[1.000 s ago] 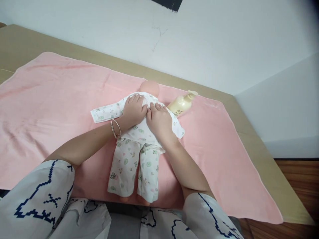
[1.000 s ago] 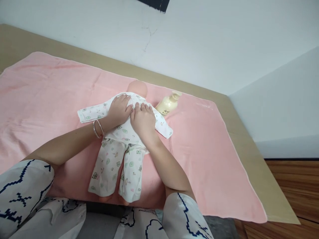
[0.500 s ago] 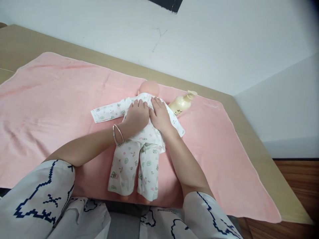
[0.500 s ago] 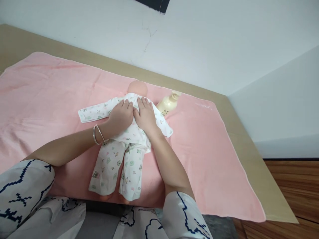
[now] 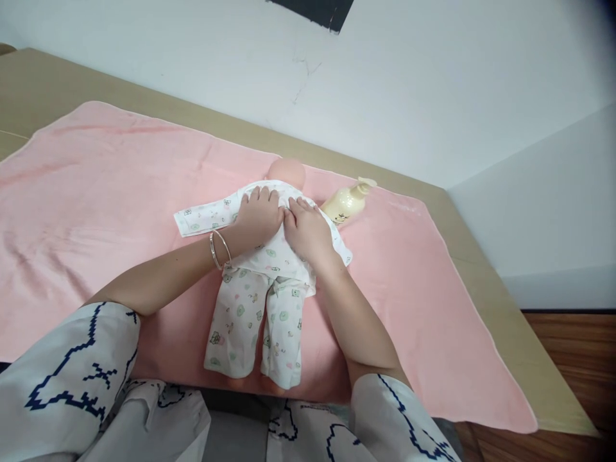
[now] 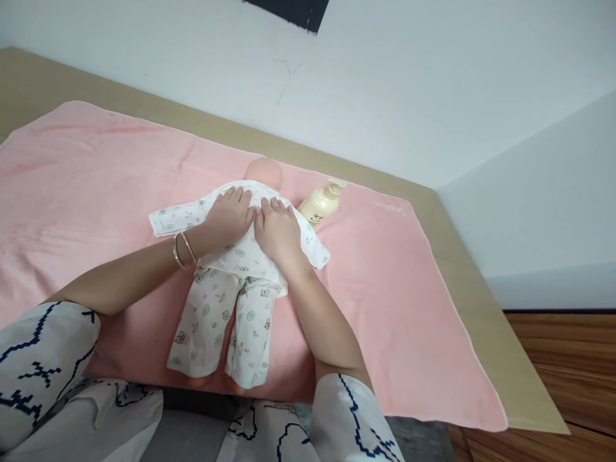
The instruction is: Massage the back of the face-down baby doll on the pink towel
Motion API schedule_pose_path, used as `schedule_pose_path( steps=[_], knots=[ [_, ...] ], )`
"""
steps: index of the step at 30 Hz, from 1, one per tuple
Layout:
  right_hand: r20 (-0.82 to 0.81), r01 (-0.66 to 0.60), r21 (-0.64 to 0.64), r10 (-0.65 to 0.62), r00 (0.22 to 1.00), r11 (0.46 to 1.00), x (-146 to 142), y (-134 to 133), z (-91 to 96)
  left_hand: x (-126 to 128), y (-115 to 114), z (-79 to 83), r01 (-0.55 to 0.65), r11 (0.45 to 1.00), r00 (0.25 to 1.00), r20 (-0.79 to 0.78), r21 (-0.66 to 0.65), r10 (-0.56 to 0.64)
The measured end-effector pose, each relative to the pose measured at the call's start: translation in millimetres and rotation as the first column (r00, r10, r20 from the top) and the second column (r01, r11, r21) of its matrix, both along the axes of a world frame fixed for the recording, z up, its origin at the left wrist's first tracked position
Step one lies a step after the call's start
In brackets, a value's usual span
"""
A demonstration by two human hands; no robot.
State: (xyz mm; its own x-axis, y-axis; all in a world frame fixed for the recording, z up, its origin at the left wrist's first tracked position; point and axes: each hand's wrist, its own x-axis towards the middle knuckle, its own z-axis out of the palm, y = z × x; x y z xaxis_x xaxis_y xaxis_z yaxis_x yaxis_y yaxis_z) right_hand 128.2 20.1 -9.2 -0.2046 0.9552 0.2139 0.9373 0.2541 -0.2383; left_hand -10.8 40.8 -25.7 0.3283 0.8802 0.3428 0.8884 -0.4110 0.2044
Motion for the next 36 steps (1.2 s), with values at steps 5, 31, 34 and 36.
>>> schedule_pose_path(
  steps=[5, 31, 34, 36],
  knots=[
    [-0.104, -0.053, -0.01, 0.052, 0.993, 0.999, 12, 22, -11.4, 4, -21, 21.4, 0.03, 0.998, 0.994, -0.1, -0.054, -0.036],
    [-0.106, -0.015, 0.062, 0.022, 0.994, 0.998, 5, 17, -11.6, 0, 19, -21.6, -0.062, 0.998, 0.961, 0.27, -0.004, 0.061],
    [-0.101, -0.024, 0.061, 0.03, 0.994, 0.998, 5, 16, -10.5, 0, 12, -16.3, -0.076, 0.996, 0.978, 0.201, 0.05, 0.064],
    [-0.114, -0.032, 0.061, 0.039, 0.993, 0.998, 6, 16, -9.2, 0, 3, -10.8, -0.076, 0.991, 0.992, 0.109, 0.111, 0.063]
  ],
)
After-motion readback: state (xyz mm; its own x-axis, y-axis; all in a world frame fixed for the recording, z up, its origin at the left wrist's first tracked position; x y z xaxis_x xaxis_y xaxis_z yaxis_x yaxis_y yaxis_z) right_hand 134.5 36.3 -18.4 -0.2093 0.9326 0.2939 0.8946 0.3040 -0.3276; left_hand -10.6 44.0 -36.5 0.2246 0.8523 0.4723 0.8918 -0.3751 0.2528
